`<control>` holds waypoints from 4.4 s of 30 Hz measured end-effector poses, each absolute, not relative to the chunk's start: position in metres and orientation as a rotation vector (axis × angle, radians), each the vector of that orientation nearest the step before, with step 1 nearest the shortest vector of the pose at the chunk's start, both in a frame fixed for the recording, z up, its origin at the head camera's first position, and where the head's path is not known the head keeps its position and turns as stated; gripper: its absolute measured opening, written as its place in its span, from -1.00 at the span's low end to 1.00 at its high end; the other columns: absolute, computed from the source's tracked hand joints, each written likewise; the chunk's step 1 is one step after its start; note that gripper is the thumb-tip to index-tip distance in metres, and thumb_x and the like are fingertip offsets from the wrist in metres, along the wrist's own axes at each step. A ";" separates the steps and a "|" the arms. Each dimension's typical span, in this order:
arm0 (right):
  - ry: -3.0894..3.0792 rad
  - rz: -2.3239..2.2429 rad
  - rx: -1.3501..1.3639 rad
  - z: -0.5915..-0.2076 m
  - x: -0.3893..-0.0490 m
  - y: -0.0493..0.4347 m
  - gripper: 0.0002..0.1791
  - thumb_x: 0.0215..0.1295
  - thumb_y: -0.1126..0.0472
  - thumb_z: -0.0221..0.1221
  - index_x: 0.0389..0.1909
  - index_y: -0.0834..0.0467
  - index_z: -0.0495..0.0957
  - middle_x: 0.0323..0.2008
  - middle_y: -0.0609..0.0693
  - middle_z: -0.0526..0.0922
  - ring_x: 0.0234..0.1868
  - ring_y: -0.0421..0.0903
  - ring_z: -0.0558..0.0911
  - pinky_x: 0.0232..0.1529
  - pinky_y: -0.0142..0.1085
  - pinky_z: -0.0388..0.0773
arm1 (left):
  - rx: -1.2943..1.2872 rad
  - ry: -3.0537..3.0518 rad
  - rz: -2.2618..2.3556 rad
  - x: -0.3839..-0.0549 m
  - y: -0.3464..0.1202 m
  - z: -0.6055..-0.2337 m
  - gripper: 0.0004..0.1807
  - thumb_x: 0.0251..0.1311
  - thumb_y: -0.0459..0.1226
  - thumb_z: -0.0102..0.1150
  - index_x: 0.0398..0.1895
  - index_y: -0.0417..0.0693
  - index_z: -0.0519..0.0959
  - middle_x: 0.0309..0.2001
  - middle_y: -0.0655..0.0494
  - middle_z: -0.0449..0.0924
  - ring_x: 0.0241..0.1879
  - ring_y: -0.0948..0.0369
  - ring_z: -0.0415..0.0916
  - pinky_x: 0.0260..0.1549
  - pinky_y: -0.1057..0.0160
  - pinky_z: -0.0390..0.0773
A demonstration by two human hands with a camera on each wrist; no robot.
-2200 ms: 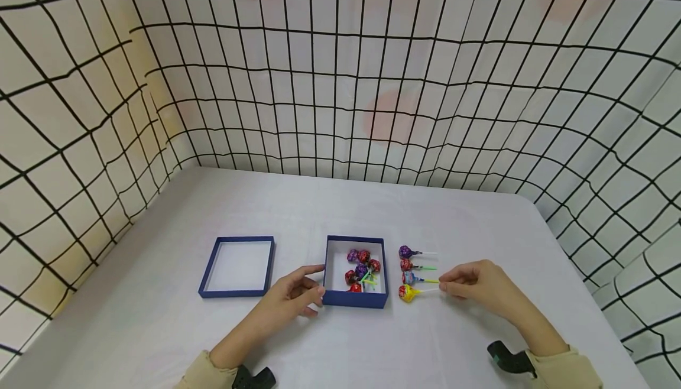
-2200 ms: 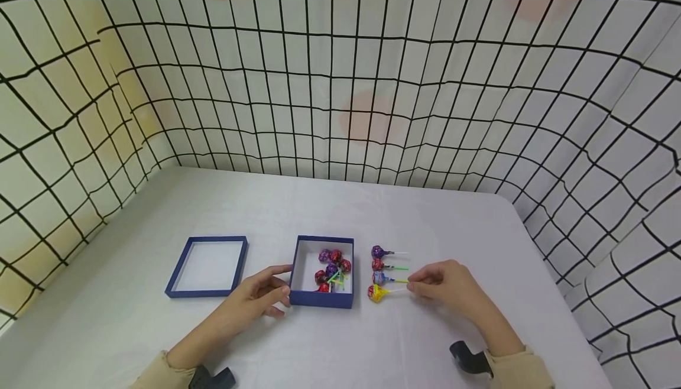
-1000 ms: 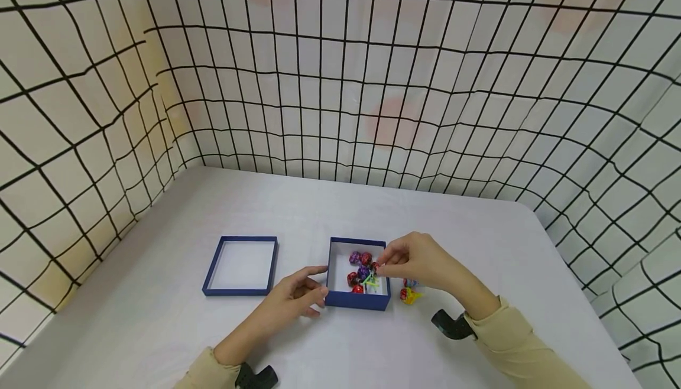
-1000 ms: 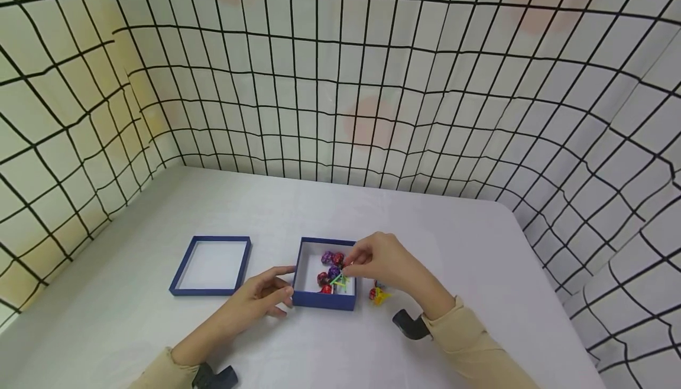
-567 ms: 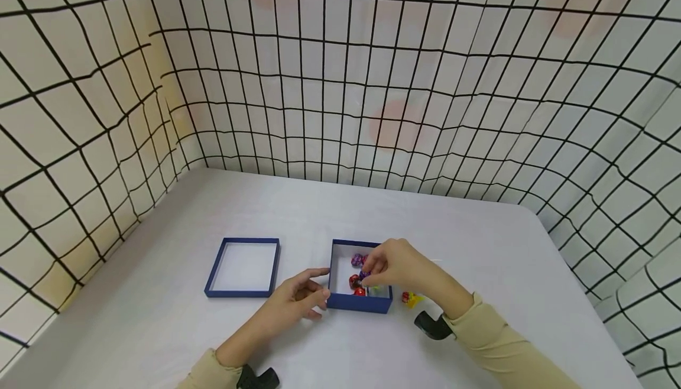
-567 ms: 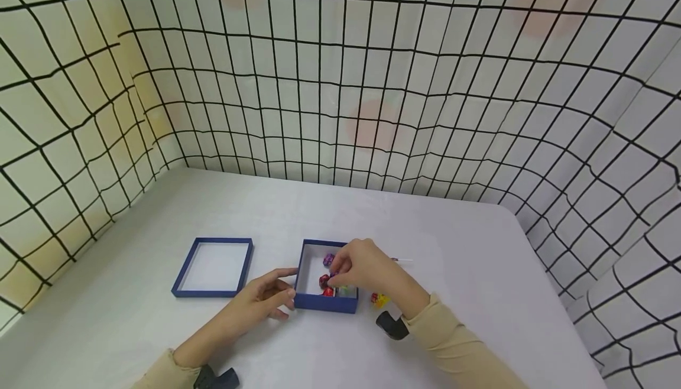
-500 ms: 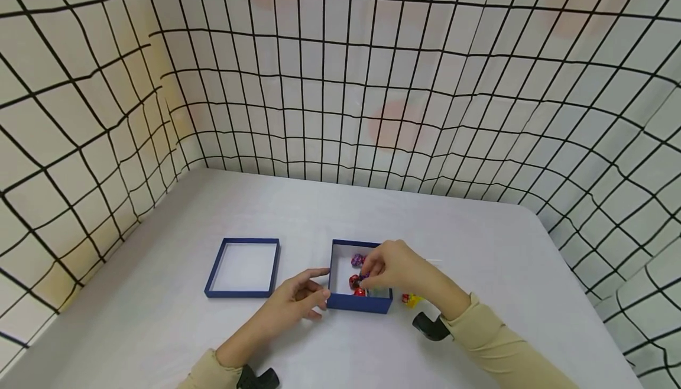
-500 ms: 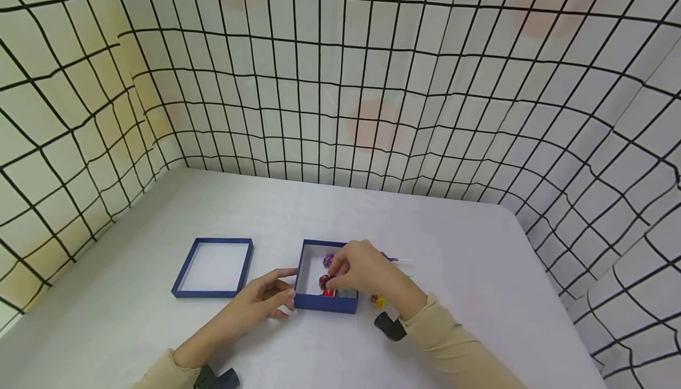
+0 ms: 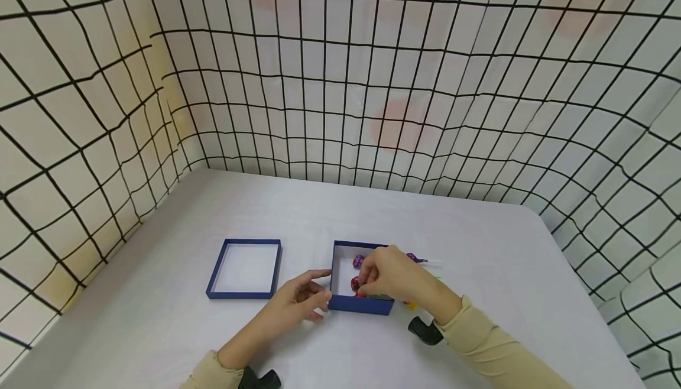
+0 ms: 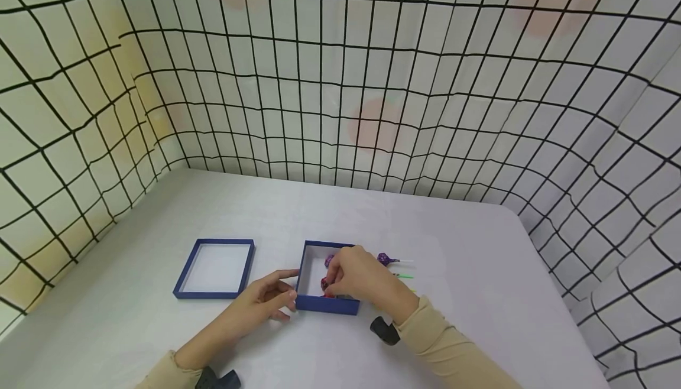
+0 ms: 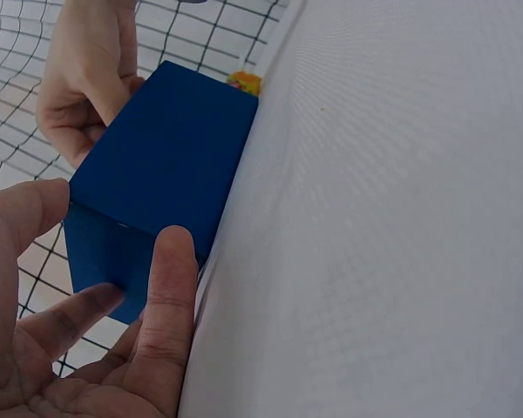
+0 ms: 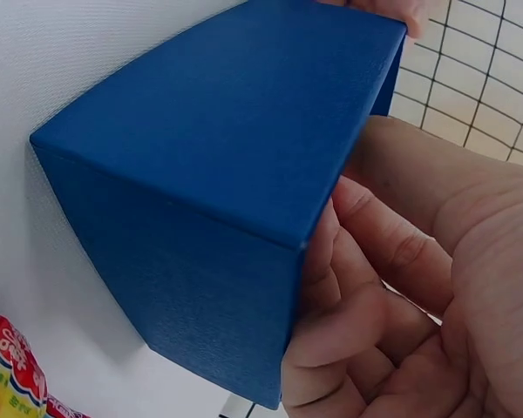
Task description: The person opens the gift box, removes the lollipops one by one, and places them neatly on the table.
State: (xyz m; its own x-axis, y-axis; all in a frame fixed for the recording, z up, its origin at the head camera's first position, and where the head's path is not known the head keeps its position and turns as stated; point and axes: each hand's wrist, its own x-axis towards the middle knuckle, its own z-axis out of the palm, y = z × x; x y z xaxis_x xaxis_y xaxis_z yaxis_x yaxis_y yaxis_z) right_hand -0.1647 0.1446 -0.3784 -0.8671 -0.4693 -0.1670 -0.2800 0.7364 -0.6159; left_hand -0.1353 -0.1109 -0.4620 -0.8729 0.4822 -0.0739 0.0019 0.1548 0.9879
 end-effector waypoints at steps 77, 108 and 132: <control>2.903 -1.207 -0.380 -0.371 -0.157 0.205 -0.96 0.35 0.27 0.40 -0.30 0.14 0.78 -0.39 -0.07 0.79 -0.38 -0.18 0.68 -0.38 -0.43 0.69 | 0.428 2.090 1.787 -0.131 -0.107 -0.460 -0.35 0.57 -0.15 0.23 0.60 -0.19 0.34 0.28 -0.32 0.56 -0.06 0.07 0.71 -0.18 0.23 0.84; 2.451 -1.629 -0.263 -0.400 -0.133 0.306 -0.69 0.52 0.25 0.31 -0.04 0.48 0.64 -0.31 -0.01 0.81 -0.27 -0.13 0.76 -0.15 -0.33 0.80 | 0.427 2.078 1.796 -0.132 -0.107 -0.461 -0.33 0.55 -0.14 0.26 0.60 -0.16 0.34 0.32 -0.32 0.55 -0.04 0.06 0.71 -0.16 0.21 0.85; 2.042 -1.706 -0.296 -0.451 -0.126 0.327 -0.91 0.56 0.28 0.24 -0.10 0.18 0.71 -0.25 -0.18 0.83 -0.24 -0.33 0.71 -0.14 -0.43 0.76 | 0.419 2.079 1.779 -0.134 -0.109 -0.461 -0.34 0.56 -0.15 0.25 0.61 -0.15 0.34 0.32 -0.31 0.55 -0.04 0.06 0.70 -0.16 0.22 0.85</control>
State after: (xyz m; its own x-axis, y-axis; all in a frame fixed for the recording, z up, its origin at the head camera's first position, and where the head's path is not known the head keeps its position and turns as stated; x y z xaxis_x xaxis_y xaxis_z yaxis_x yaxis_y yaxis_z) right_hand -0.1257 0.3270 -0.4505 -0.8709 -0.4451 -0.2086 0.1261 0.2079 -0.9700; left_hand -0.1339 -0.1086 -0.4613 -0.8870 0.4538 -0.0855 -0.0143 0.1580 0.9873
